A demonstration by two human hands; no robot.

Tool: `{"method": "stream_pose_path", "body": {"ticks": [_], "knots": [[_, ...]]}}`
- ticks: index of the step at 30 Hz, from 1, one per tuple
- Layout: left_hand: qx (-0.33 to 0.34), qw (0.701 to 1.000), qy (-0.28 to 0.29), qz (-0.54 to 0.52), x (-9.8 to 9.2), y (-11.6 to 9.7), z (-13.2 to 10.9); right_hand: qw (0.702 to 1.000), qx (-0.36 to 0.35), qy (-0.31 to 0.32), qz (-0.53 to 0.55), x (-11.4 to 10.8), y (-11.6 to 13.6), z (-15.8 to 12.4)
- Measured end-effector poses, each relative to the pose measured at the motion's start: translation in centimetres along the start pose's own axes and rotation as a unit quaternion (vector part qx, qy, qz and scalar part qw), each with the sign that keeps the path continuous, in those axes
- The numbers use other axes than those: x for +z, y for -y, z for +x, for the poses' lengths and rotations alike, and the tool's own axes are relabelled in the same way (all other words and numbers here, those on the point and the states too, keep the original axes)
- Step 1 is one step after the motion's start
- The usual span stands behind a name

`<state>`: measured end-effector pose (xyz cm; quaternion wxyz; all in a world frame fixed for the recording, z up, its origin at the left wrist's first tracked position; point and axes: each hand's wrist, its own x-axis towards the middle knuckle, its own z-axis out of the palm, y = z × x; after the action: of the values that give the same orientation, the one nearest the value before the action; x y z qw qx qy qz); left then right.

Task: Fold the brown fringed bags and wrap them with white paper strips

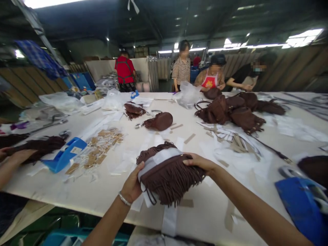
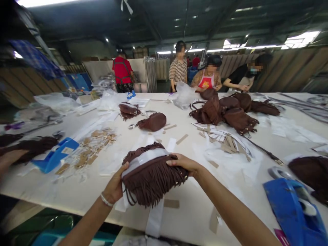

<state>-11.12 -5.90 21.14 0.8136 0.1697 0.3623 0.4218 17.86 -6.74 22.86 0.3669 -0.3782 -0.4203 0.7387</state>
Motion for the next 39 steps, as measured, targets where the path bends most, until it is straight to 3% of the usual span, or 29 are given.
{"method": "stream_pose_path", "body": {"ticks": [6, 9, 13, 15, 20, 28, 31, 35, 39], "knots": [[0.012, 0.996, 0.079, -0.031, 0.2, -3.3, 1.1, 0.999, -0.014, -0.045, 0.01, 1.2, 1.8, 2.4], [0.042, 0.99, 0.12, -0.068, -0.1, -2.5, -0.4, 0.996, -0.036, -0.083, 0.011, 1.6, 2.5, 3.2], [0.053, 0.974, 0.175, -0.13, 1.0, 0.3, -2.5, 0.988, -0.073, -0.136, -0.008, 2.1, 2.6, 4.1], [0.05, 0.973, 0.17, -0.146, 2.0, 1.5, -2.7, 0.983, -0.089, -0.157, -0.025, 2.6, 2.4, 4.5], [0.05, 0.985, 0.071, -0.148, 3.1, 2.3, -1.2, 0.977, -0.109, -0.176, -0.057, 3.7, 2.1, 4.6], [0.056, 0.989, 0.011, -0.133, 1.8, 2.5, 0.9, 0.973, -0.123, -0.184, -0.06, 3.6, 1.8, 5.5], [0.043, 0.989, 0.042, -0.137, 1.1, 2.0, 1.2, 0.974, -0.116, -0.184, -0.066, 3.4, 1.5, 6.4], [0.036, 0.982, 0.135, -0.128, -1.0, -0.4, 1.3, 0.977, -0.092, -0.177, -0.07, 2.8, 1.4, 7.7], [0.037, 0.989, 0.107, -0.098, -4.1, -4.1, 3.0, 0.979, -0.074, -0.171, -0.079, 3.0, 1.8, 10.1]]}}
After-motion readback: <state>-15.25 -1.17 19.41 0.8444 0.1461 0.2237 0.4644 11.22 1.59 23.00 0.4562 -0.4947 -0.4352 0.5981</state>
